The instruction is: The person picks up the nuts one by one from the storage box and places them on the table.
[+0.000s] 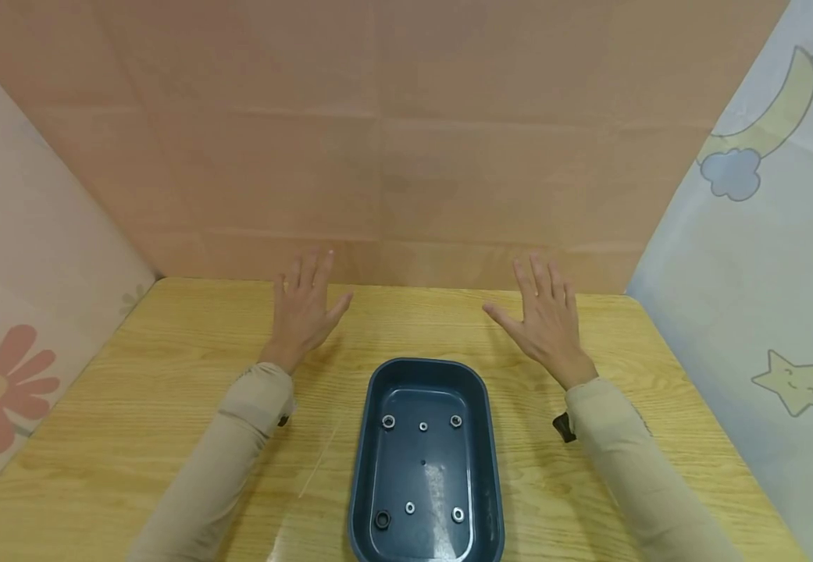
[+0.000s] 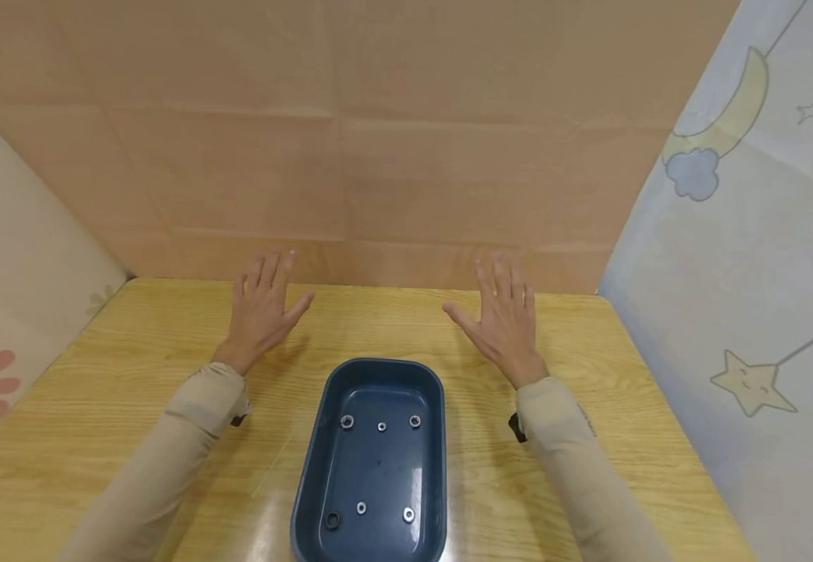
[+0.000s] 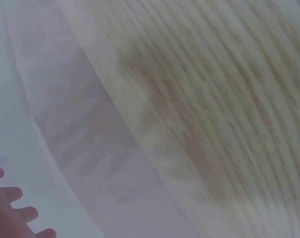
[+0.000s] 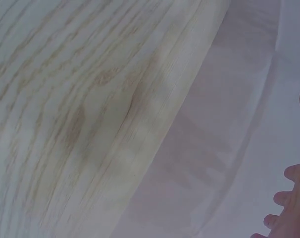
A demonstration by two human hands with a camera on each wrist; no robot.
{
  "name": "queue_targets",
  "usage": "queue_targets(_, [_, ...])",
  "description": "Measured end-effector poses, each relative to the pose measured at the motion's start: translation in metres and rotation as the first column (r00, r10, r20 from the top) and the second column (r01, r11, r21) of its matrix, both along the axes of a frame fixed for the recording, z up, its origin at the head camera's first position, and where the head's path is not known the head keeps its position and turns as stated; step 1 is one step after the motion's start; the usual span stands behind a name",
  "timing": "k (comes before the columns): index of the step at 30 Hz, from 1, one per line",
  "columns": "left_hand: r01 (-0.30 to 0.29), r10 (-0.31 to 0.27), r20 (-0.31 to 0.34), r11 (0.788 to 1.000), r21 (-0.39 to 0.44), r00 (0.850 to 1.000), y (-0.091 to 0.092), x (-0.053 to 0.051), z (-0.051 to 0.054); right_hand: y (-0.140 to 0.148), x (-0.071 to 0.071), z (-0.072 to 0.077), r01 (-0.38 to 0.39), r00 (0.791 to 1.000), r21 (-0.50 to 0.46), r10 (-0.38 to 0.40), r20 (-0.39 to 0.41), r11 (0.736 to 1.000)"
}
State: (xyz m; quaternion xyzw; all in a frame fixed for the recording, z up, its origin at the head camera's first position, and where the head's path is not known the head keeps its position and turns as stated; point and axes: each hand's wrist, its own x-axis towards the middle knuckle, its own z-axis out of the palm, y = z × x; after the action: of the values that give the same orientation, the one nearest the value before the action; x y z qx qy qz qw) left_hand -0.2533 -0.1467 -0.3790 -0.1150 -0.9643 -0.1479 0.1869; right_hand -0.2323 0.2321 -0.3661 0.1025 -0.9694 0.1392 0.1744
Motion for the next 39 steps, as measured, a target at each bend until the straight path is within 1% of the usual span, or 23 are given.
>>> queue_targets(3, [0.007,-0.007,0.003,1.0,0.0,1.0,0.002,0.001,0.001,-0.001,0.002,0.001,-0.011,1.0,0.006,0.011,-0.017,1.0])
queue_targets(6, [0.016,-0.016,0.005,1.0,-0.001,1.0,0.003,0.003,0.001,-0.002,0.004,0.002,-0.021,1.0,0.009,0.022,-0.016,1.0])
queue_targets(12, [0.05,-0.051,-0.021,0.999,-0.019,0.999,0.005,0.007,0.002,-0.004,0.011,0.004,-0.048,0.999,0.02,0.049,-0.015,0.999])
queue_targets(17, [0.074,-0.075,-0.031,0.996,-0.04,0.997,0.007,0.012,0.003,-0.007,0.019,0.005,-0.065,0.998,0.054,0.067,-0.021,0.996])
queue_targets(22, [0.094,-0.099,-0.056,0.992,-0.082,0.994,0.01,0.018,0.004,-0.013,0.03,0.007,-0.1,0.992,0.097,0.107,-0.073,0.99])
queue_targets(24, [0.099,-0.106,-0.064,0.991,-0.091,0.992,0.011,0.02,0.004,-0.015,0.034,0.007,-0.119,0.987,0.11,0.129,-0.097,0.987])
queue_targets(26, [0.111,-0.117,-0.071,0.99,-0.083,0.991,0.011,0.022,0.005,-0.017,0.038,0.007,-0.133,0.984,0.115,0.145,-0.102,0.984])
queue_targets(29, [0.123,-0.129,-0.081,0.99,-0.075,0.988,0.012,0.024,0.006,-0.019,0.043,0.007,-0.144,0.984,0.119,0.155,-0.083,0.982])
queue_targets(34, [0.142,-0.147,-0.097,0.988,-0.061,0.984,0.012,0.027,0.006,-0.025,0.052,0.007,-0.172,0.984,0.115,0.177,-0.028,0.978])
queue_targets(37, [0.161,-0.167,-0.115,0.985,-0.06,0.979,0.012,0.028,0.005,-0.027,0.059,0.007,-0.203,0.979,0.078,0.204,-0.006,0.976])
queue_targets(39, [0.183,-0.191,-0.135,0.981,-0.065,0.972,0.013,0.03,0.004,-0.028,0.064,0.007,-0.224,0.975,0.043,0.224,0.004,0.974])
